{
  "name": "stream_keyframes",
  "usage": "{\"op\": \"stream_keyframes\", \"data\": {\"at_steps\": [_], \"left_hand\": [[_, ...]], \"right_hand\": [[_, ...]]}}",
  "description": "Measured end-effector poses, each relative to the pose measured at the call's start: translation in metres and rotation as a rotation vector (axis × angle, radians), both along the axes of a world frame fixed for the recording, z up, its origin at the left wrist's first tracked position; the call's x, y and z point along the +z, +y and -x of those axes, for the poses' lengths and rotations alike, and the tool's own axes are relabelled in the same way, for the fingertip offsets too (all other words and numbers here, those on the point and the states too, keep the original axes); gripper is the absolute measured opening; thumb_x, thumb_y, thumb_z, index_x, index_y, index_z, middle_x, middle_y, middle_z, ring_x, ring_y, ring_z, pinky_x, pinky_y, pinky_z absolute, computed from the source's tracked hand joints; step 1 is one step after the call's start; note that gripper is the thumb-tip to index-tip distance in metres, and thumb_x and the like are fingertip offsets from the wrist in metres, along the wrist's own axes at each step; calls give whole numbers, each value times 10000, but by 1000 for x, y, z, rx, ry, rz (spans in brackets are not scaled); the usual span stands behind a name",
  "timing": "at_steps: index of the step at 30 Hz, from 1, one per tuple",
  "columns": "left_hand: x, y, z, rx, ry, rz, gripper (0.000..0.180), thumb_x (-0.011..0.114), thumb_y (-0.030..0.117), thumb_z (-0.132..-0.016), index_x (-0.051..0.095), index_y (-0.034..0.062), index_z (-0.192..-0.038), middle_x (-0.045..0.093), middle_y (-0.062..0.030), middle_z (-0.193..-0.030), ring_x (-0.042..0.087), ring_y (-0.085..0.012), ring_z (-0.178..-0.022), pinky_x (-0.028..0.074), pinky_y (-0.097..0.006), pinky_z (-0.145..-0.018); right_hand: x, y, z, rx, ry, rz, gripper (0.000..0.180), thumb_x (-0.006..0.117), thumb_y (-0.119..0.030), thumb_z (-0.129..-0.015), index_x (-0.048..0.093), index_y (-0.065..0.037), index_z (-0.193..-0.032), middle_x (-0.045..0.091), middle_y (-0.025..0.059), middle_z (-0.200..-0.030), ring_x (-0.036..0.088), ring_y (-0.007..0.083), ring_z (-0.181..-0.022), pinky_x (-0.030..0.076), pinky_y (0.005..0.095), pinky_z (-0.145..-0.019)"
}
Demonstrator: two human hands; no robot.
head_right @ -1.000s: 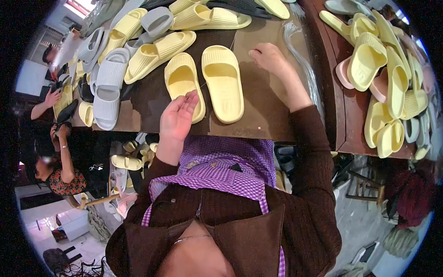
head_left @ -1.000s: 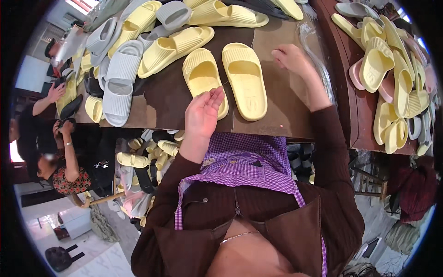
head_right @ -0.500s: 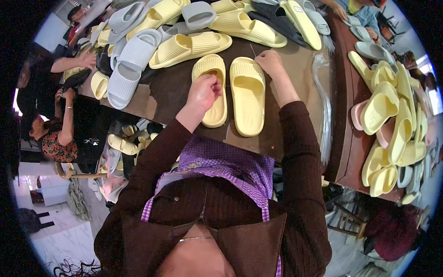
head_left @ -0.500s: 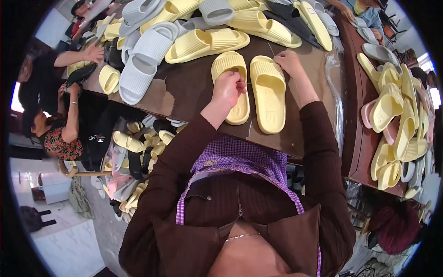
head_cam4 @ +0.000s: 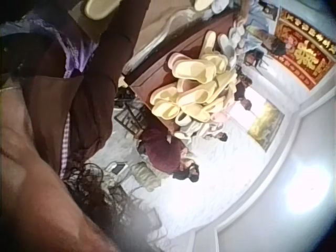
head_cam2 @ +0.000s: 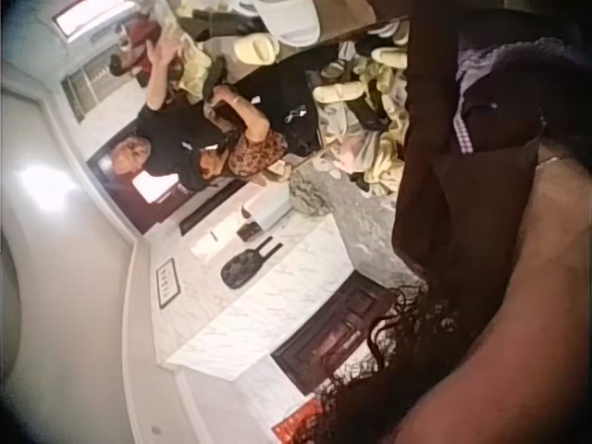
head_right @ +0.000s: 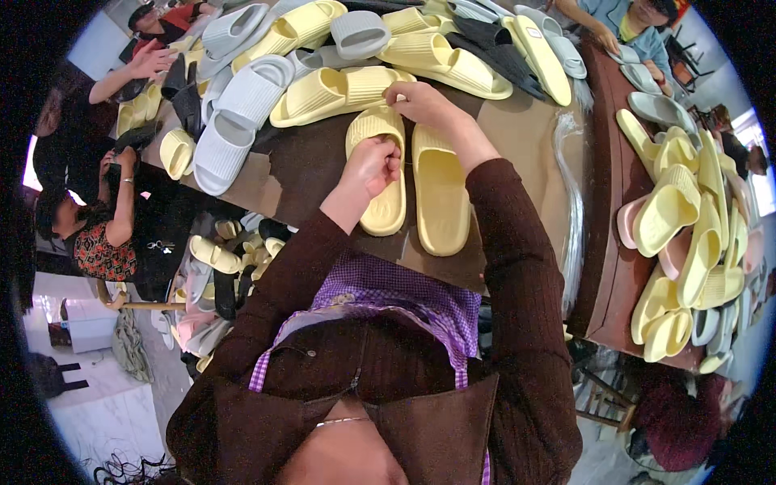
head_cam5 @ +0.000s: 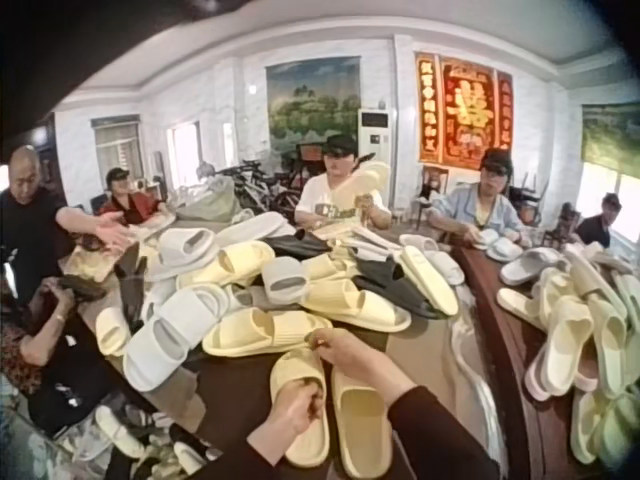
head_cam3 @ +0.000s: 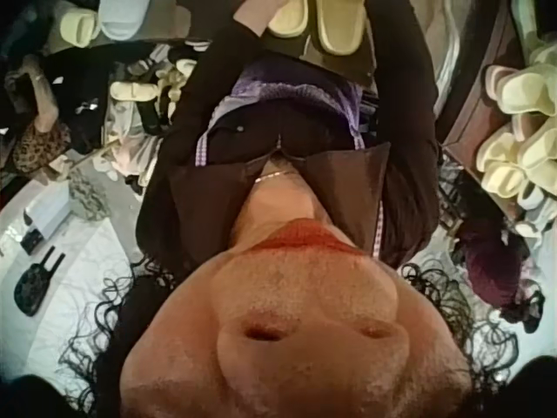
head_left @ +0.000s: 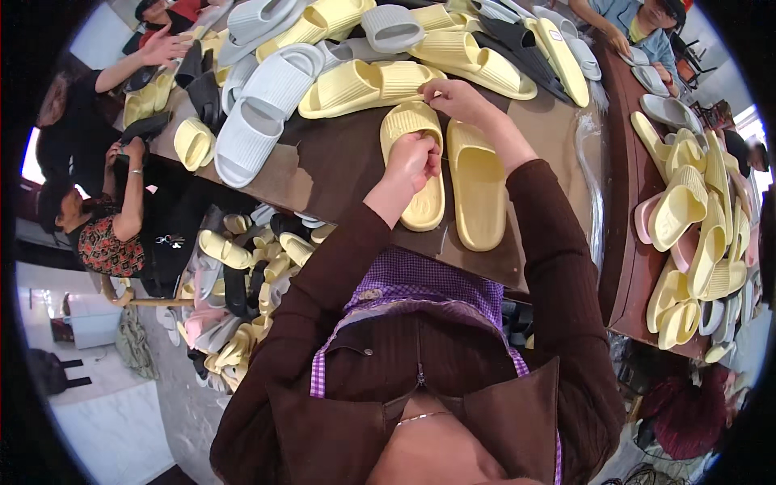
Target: The person pairs slippers and fastens each pair together using plastic ties by hand.
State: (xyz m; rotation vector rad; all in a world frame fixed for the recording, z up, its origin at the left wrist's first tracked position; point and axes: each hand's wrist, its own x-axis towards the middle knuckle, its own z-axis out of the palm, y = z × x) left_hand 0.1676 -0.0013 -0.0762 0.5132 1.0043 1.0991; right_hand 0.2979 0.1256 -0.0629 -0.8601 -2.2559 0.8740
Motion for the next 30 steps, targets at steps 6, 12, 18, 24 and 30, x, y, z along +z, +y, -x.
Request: {"op": "stream_keyframes", "data": {"at_steps": [6, 12, 18, 24, 30], "left_hand": [[4, 1, -4, 67, 37, 78, 31, 462, 30, -881, 481, 35, -856, 490, -48, -684, 451, -127, -491, 400, -279, -420], [-2, 5, -4, 56, -24, 58, 59, 466, 43, -872, 485, 16, -825, 499, -62, -665, 473, -143, -488, 409, -289, -408], [8, -19, 1, 33, 24, -38, 77, 483, 59, -881, 517, -10, -890, 519, -60, -702, 515, -133, -541, 432, -255, -449], [33, -31, 0, 119, 494, -633, 244, 519, 92, -873, 516, -40, -1079, 568, -51, -774, 529, -88, -600, 454, -222, -516], [45, 30, -32, -127, 562, -678, 292, 571, 103, -848, 514, -12, -1111, 610, -45, -860, 538, -70, -606, 447, -201, -507]], "right_hand": [[-2, 18, 12, 94, -217, 42, 94, 562, -76, -820, 581, -37, -904, 629, 66, -831, 575, 174, -778, 459, 302, -709], [3, 0, 0, 40, -197, -134, 108, 534, -74, -833, 571, -25, -922, 607, 140, -793, 580, 248, -745, 460, 332, -702], [15, -27, -26, -366, -18, -152, 125, 518, -96, -849, 573, -27, -938, 617, 191, -818, 604, 329, -800, 470, 366, -720], [10, -63, -51, -480, 171, -90, 121, 535, -76, -852, 569, -21, -954, 628, 169, -821, 625, 278, -788, 484, 343, -712], [12, -91, -57, -552, 320, -83, 109, 550, -41, -848, 572, -28, -954, 631, 147, -816, 629, 242, -773, 488, 323, -698]]}}
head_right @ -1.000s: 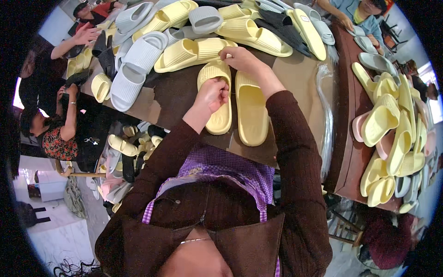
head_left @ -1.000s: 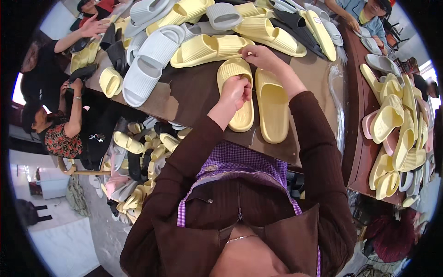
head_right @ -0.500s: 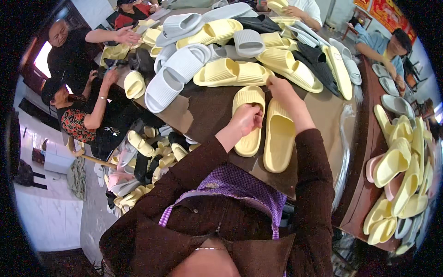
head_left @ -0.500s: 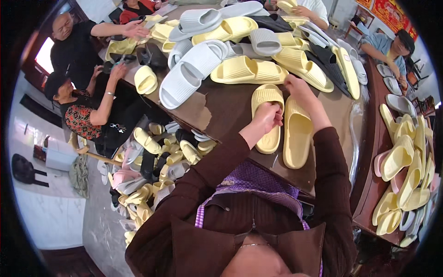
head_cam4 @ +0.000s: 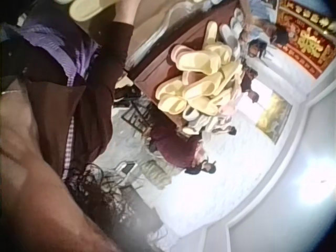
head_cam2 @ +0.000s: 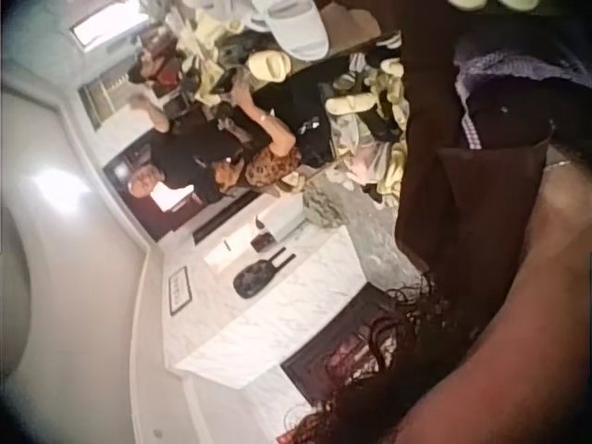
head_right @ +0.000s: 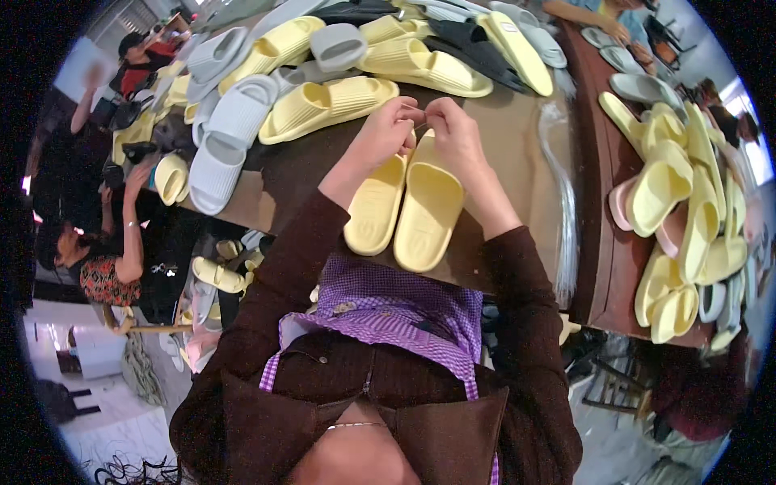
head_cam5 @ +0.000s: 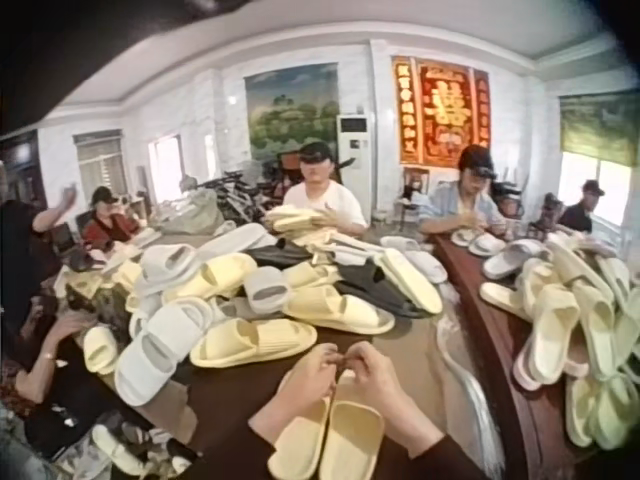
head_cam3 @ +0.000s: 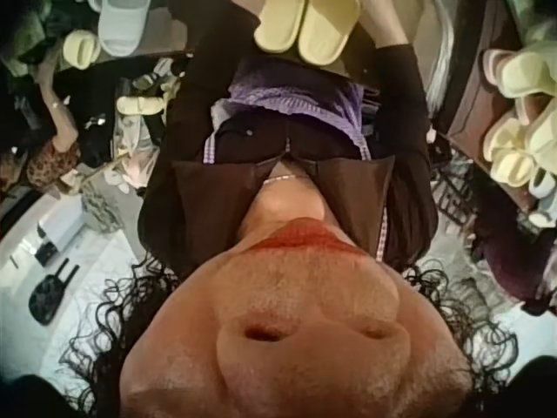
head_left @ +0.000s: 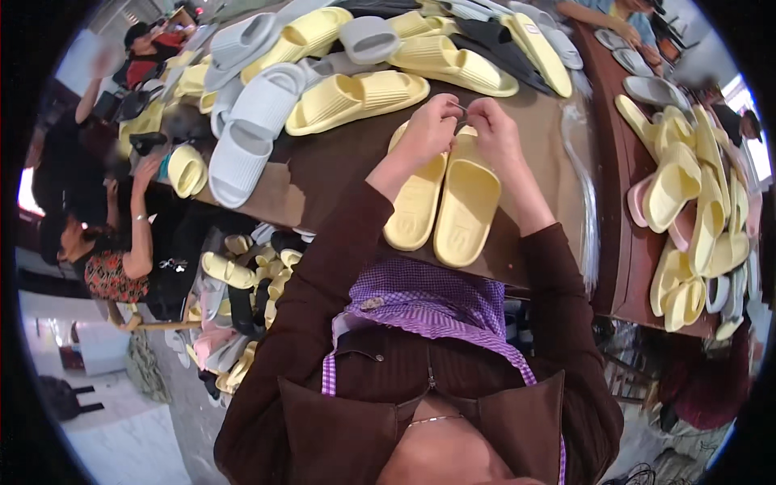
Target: The person pairs slippers and fastens each pair together using plastic ties by hand.
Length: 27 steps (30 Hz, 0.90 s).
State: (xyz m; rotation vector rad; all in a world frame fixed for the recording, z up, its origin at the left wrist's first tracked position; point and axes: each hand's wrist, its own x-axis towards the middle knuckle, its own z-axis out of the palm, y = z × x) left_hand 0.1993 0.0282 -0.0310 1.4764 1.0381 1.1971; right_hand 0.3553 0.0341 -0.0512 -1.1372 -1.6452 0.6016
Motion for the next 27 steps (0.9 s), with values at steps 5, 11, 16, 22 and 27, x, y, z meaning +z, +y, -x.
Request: {"op": "stream_keyframes", "data": {"at_steps": [5, 11, 16, 22, 27], "left_hand": [[-5, 15, -19, -184, 154, 110, 246, 595, 107, -821, 567, -18, -1031, 623, -47, -789, 532, -81, -541, 423, -216, -459], [-9, 11, -16, -23, 13, 198, 122, 619, 119, -833, 614, 15, -897, 549, 22, -649, 431, -32, -453, 331, -179, -396], [-13, 7, -6, -90, -267, 318, 93, 616, 107, -846, 617, 28, -895, 523, 35, -634, 407, -20, -451, 308, -172, -392], [-15, 5, -5, -116, -356, 296, 93, 615, 113, -860, 621, 36, -912, 515, 45, -642, 400, -19, -454, 317, -173, -401], [-16, 3, -4, -113, -366, 264, 108, 614, 134, -869, 616, 38, -919, 523, 41, -675, 408, -27, -468, 341, -180, -419]], "right_hand": [[0, -11, -3, -66, 70, -39, 92, 558, -34, -850, 574, -25, -940, 624, 122, -795, 619, 208, -754, 486, 304, -681], [-4, -16, -9, -119, 284, 59, 87, 560, -45, -862, 579, -14, -941, 612, 51, -770, 583, 118, -719, 471, 263, -644], [1, -19, -12, -13, 470, 141, 98, 561, -55, -878, 592, 1, -952, 603, 2, -810, 550, 60, -728, 453, 200, -669], [4, -25, -9, -35, 263, 84, 107, 585, -59, -866, 603, -1, -953, 590, -6, -798, 550, 60, -726, 451, 200, -669], [9, -28, -10, -89, 168, -74, 90, 597, -57, -858, 616, -11, -933, 601, -3, -803, 555, 62, -743, 450, 195, -663]]}}
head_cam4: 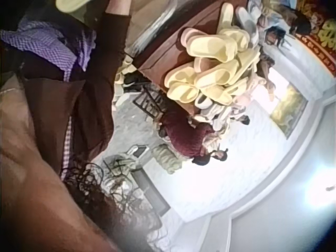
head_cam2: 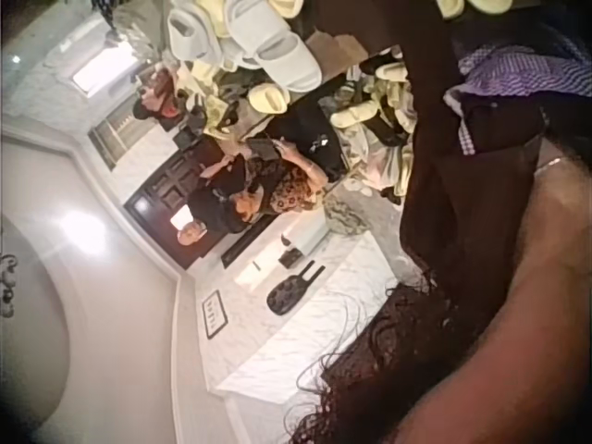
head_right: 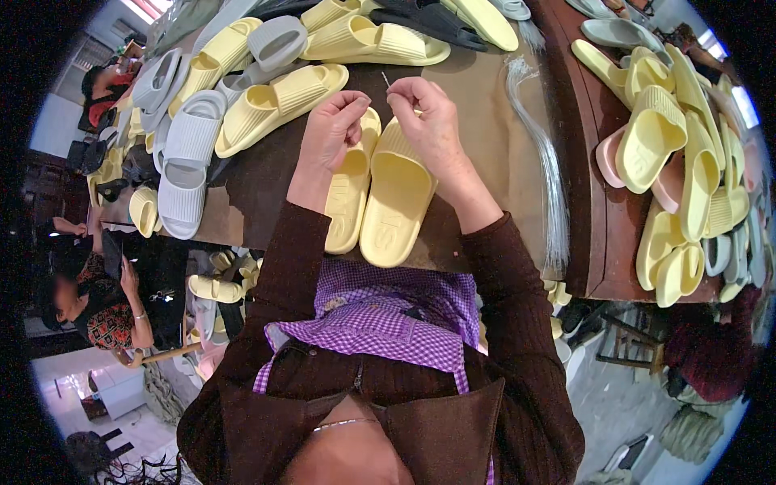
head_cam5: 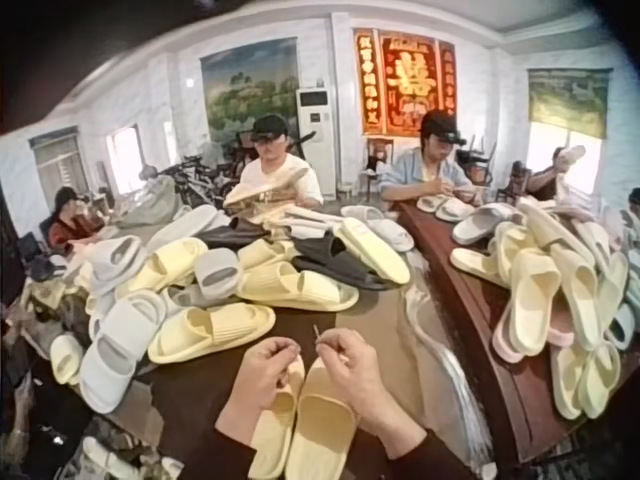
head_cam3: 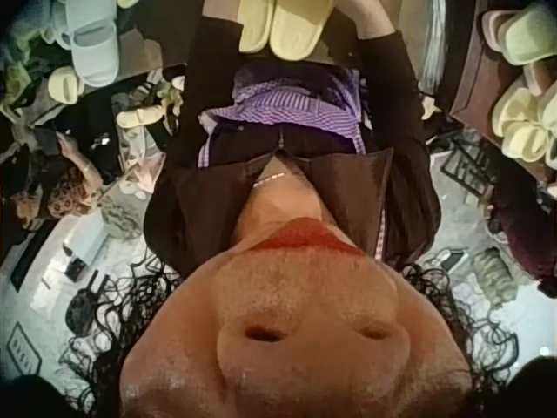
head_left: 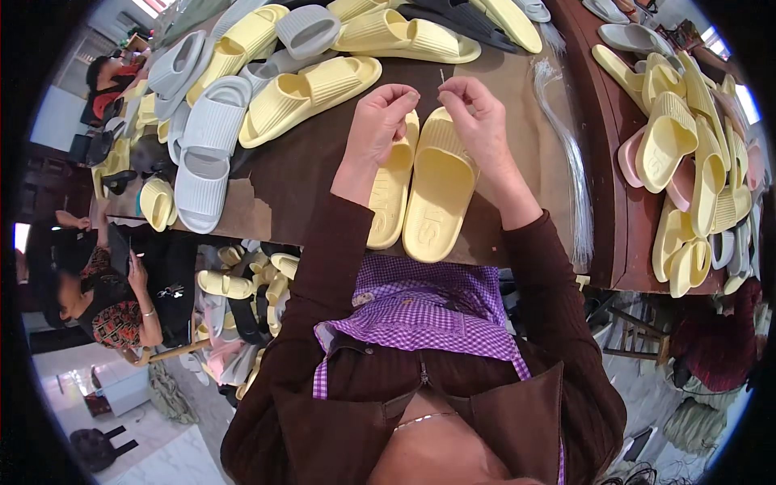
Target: The person pairs slippers and fastens each pair together using plastic ties by hand.
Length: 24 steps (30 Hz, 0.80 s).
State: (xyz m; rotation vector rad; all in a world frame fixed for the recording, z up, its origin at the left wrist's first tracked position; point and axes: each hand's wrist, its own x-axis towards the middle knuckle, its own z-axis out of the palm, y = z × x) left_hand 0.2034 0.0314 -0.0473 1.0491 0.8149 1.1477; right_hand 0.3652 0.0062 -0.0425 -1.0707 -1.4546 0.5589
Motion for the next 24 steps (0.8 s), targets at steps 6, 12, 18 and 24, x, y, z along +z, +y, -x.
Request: {"op": "stream_keyframes", "data": {"at_steps": [6, 12, 18, 24], "left_hand": [[-1, 1, 1, -14, -107, 35, 83, 602, 110, -865, 610, 33, -893, 534, 25, -684, 416, -25, -457, 327, -180, -398], [-1, 2, 5, -35, -170, 74, 103, 570, 132, -895, 601, 37, -872, 535, 11, -704, 430, -36, -476, 344, -189, -413], [-1, 2, 6, -36, -179, 93, 112, 569, 142, -899, 598, 40, -863, 530, 14, -699, 425, -36, -488, 348, -190, -421], [0, 1, 6, -44, -173, 109, 117, 562, 141, -901, 597, 41, -852, 527, 16, -699, 415, -36, -491, 350, -192, -426]], "right_hand": [[10, -8, 1, -89, -309, -106, 77, 636, -68, -801, 646, -51, -875, 613, 35, -777, 544, 139, -721, 441, 273, -706], [13, -9, 3, -59, -434, -139, 88, 639, -71, -754, 657, -79, -839, 602, 42, -733, 521, 200, -696, 397, 324, -750], [8, -8, 3, -53, -465, -135, 82, 624, -61, -746, 650, -80, -821, 602, 29, -706, 537, 188, -705, 386, 312, -747], [9, -9, 5, -54, -469, -114, 78, 622, -62, -745, 646, -71, -818, 600, 38, -705, 537, 195, -709, 388, 317, -750]]}}
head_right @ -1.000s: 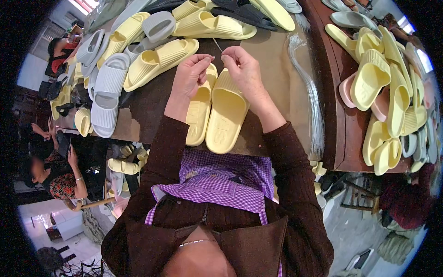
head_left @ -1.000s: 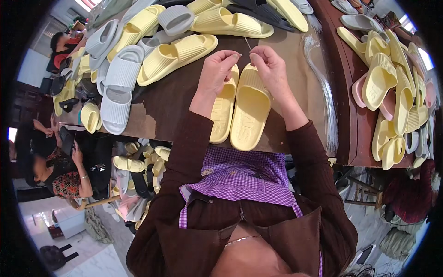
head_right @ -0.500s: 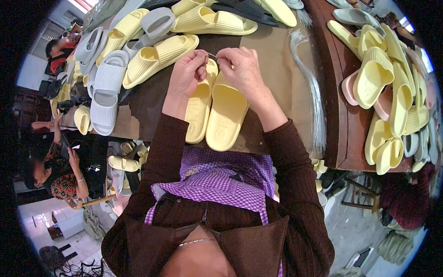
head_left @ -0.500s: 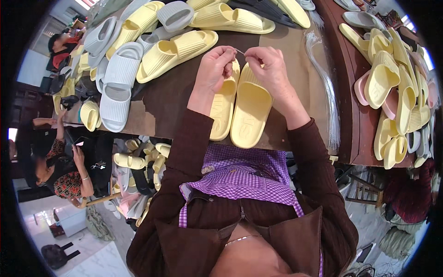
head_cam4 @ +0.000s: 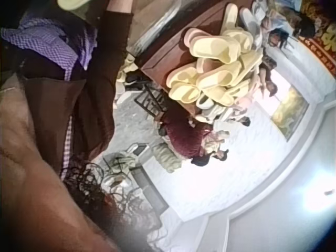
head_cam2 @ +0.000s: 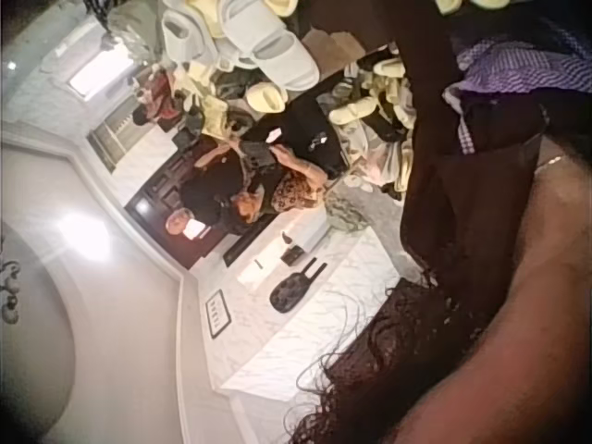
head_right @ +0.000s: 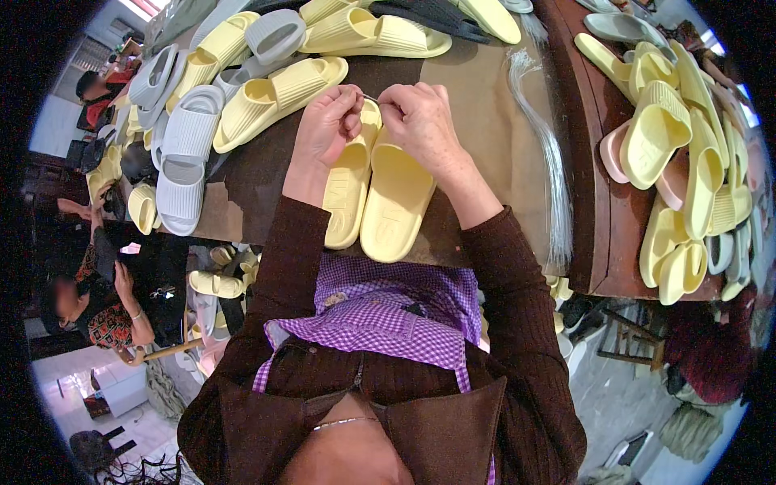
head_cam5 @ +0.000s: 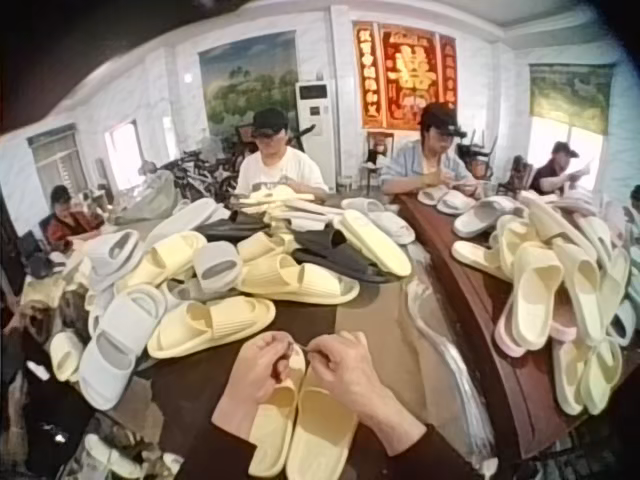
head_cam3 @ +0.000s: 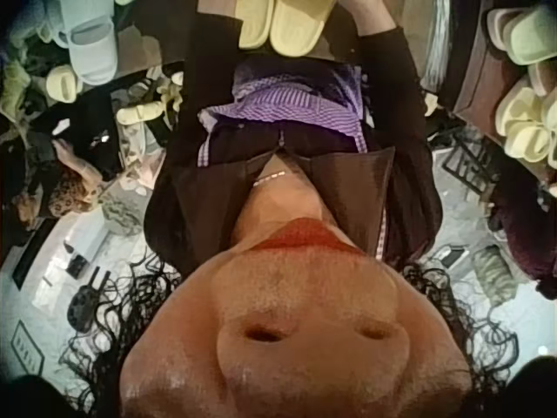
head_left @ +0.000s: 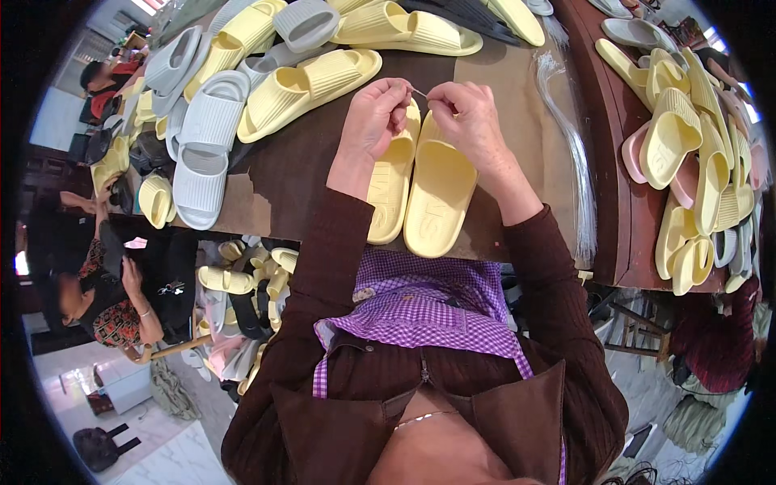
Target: The person pairs slippers and fastens each pair together using plastic ties by hand.
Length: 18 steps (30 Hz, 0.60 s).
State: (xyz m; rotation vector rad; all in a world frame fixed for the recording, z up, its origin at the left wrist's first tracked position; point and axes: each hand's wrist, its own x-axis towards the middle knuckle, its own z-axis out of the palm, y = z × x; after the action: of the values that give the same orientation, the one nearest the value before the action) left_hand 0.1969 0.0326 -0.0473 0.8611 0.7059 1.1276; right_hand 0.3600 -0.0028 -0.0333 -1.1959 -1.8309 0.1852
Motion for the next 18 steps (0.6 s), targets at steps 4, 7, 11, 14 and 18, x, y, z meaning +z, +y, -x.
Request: {"op": "stream_keyframes", "data": {"at_steps": [4, 7, 11, 14, 18], "left_hand": [[0, 0, 0, -9, 9, -4, 107, 559, 127, -897, 596, 36, -854, 526, 16, -697, 415, -38, -492, 348, -191, -426], [0, 0, 0, -18, 16, -13, 103, 557, 119, -895, 597, 32, -858, 526, 16, -694, 419, -37, -491, 345, -188, -425], [-1, 1, 1, -29, 46, -21, 94, 556, 107, -891, 599, 28, -863, 530, 16, -690, 426, -37, -489, 344, -185, -427], [-2, 2, 1, -35, 49, -18, 86, 554, 97, -888, 600, 28, -863, 533, 15, -689, 430, -37, -487, 344, -183, -429], [-1, 1, 0, -38, 30, -16, 73, 549, 83, -884, 599, 34, -862, 536, 12, -688, 435, -38, -487, 345, -181, -430]], "right_hand": [[2, -3, 1, -11, 13, 21, 77, 620, -66, -746, 644, -63, -819, 597, 46, -705, 537, 204, -714, 390, 323, -754], [3, -4, 1, -23, 3, 26, 75, 619, -72, -751, 642, -61, -821, 593, 49, -705, 535, 210, -720, 391, 327, -765], [1, -2, 1, -13, 11, -10, 71, 620, -77, -753, 642, -58, -817, 594, 54, -701, 533, 215, -700, 401, 329, -751], [-2, 1, 3, 1, 48, 12, 70, 626, -85, -760, 646, -53, -820, 594, 57, -691, 532, 215, -685, 412, 331, -728], [-6, 3, 6, -14, 114, 33, 72, 635, -93, -771, 651, -47, -824, 599, 64, -683, 531, 206, -657, 429, 328, -682]]}}
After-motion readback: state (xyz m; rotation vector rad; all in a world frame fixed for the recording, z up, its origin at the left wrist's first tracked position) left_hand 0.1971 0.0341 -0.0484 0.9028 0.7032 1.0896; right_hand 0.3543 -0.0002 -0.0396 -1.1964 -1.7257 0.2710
